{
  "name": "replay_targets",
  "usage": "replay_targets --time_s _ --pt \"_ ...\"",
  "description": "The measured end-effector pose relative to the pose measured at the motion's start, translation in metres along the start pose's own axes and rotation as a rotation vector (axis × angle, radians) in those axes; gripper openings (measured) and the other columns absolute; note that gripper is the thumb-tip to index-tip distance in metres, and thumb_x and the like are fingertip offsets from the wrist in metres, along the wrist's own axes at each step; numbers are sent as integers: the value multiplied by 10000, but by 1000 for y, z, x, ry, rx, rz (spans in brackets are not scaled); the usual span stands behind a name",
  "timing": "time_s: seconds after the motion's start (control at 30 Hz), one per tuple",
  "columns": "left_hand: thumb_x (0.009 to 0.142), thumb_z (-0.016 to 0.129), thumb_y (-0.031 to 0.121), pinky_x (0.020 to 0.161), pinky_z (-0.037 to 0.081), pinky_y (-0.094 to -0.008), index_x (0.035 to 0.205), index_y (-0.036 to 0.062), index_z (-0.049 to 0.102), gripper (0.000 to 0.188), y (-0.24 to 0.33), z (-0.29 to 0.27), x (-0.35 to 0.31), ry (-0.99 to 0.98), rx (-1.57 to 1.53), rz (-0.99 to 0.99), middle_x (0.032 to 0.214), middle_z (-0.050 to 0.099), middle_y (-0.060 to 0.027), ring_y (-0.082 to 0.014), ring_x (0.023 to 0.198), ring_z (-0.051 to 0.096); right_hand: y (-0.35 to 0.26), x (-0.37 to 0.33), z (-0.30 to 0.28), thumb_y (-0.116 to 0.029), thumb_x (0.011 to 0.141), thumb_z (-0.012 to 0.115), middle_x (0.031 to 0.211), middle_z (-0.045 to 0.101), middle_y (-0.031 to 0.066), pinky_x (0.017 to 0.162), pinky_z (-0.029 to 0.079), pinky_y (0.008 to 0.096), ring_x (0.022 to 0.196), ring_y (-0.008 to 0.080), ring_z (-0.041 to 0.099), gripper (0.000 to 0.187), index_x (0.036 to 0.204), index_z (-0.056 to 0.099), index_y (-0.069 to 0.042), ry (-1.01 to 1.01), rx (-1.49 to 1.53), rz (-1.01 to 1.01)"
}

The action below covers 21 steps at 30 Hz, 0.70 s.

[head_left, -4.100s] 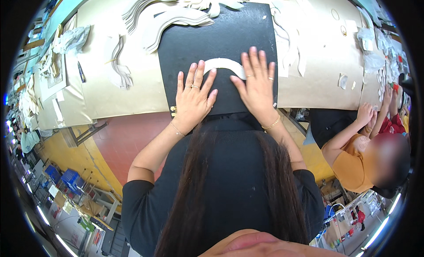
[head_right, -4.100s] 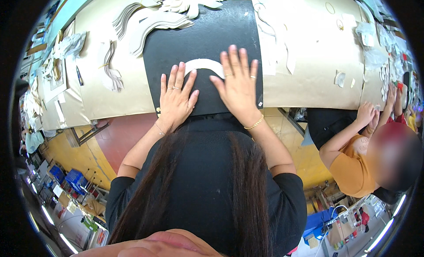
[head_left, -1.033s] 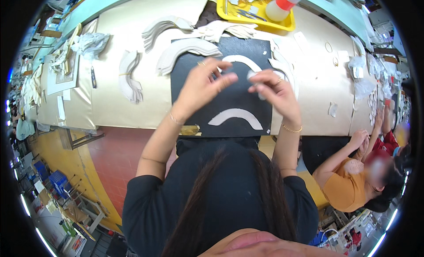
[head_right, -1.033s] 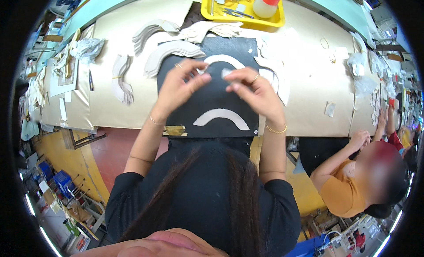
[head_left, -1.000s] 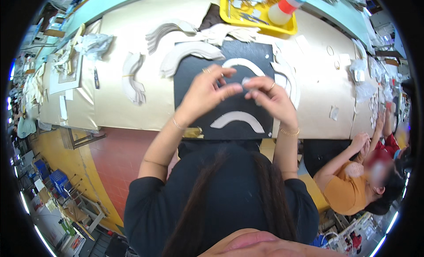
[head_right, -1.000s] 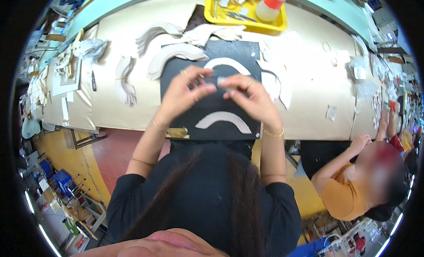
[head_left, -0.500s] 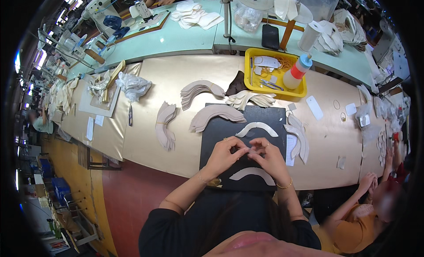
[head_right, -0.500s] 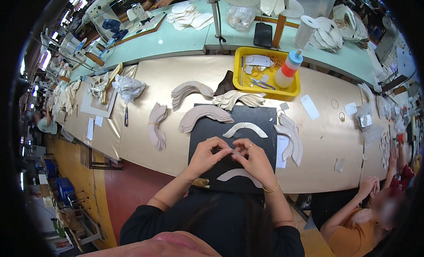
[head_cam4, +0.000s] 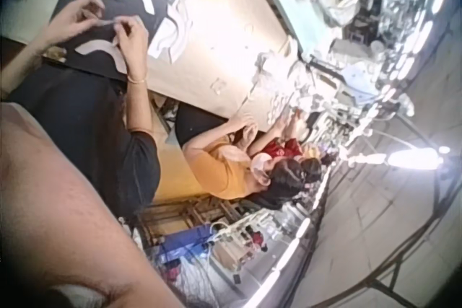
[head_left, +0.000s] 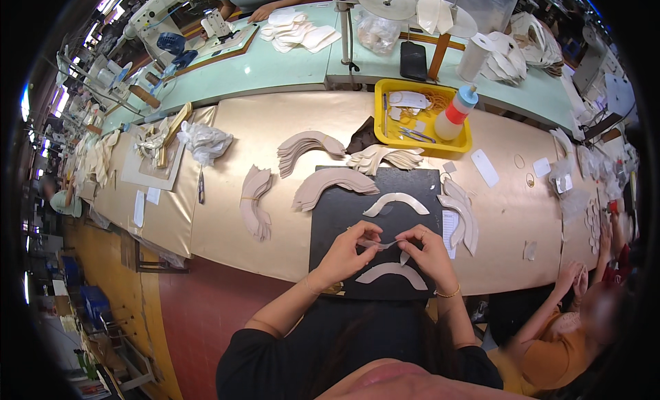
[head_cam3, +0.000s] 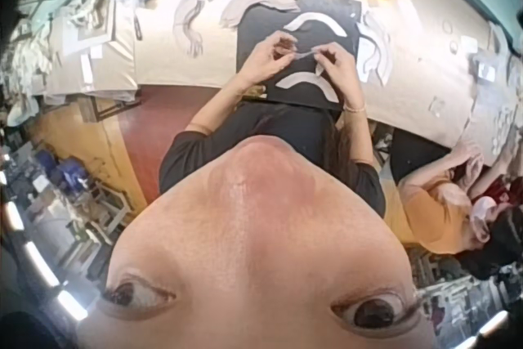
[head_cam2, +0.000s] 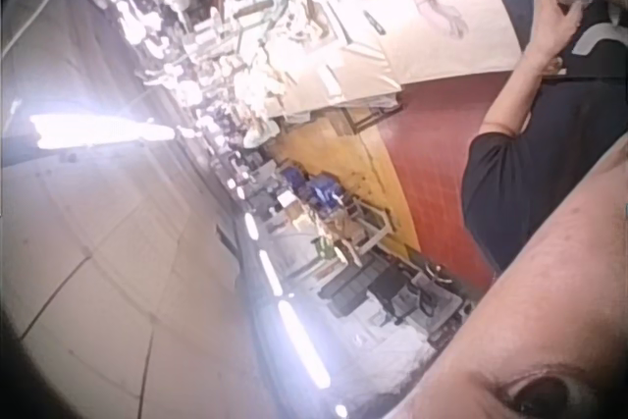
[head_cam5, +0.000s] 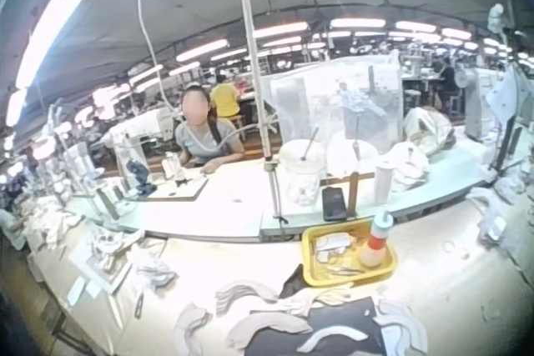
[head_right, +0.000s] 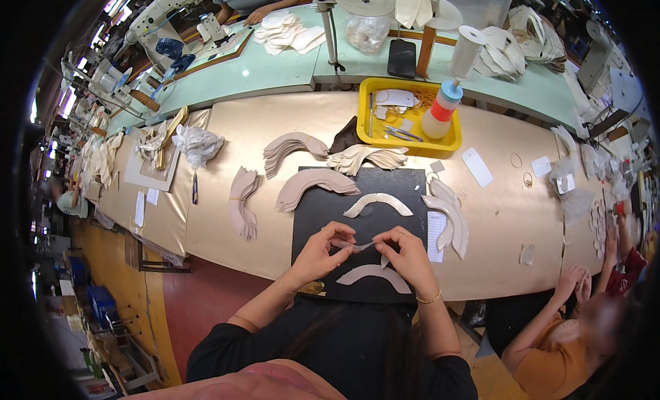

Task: The person folds multiple white fabric pieces on a black cutting mat, aligning edges and pressing them flat. They handle the pieces one at a time, occasionally adjusting their position and stacking completed folds on the mat.

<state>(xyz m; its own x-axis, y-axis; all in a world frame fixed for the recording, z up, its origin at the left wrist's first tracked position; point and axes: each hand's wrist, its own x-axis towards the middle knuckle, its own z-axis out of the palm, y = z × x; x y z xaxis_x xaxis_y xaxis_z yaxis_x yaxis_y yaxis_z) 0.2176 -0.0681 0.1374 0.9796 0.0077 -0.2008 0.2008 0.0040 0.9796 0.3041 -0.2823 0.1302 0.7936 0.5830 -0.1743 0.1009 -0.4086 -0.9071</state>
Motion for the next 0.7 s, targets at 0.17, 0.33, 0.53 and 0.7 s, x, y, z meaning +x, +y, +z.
replay_targets --time_s 0.17,0.33,0.53,0.7 --pt "862 730 59 923 495 -350 1221 20 536 410 -15 23 -10 129 364 222 1212 559 -150 -259 1098 611 10 1 0 -102 926 686 895 709 65 728 503 242 809 120 663 138 997 692 16 169 275 115" --pt "846 723 132 1100 384 -473 1388 52 473 603 -47 40 -32 -94 771 530 1450 431 -185 -389 1341 427 13 3 -18 -100 982 628 901 688 55 643 523 215 698 96 644 125 1039 650 8 313 405 103" --pt "952 582 471 1202 194 -526 1517 107 372 704 -75 52 -38 -285 1086 518 1607 275 -164 -353 1505 199 11 4 -23 -115 978 638 857 693 54 609 500 204 645 68 600 173 1089 679 11 364 408 77" --pt "950 555 526 1184 162 -593 1519 132 381 714 -78 52 -32 -244 1170 440 1619 270 -116 -316 1505 214 14 2 -19 -143 972 653 831 696 51 604 492 206 641 62 595 183 1073 695 4 361 390 110"
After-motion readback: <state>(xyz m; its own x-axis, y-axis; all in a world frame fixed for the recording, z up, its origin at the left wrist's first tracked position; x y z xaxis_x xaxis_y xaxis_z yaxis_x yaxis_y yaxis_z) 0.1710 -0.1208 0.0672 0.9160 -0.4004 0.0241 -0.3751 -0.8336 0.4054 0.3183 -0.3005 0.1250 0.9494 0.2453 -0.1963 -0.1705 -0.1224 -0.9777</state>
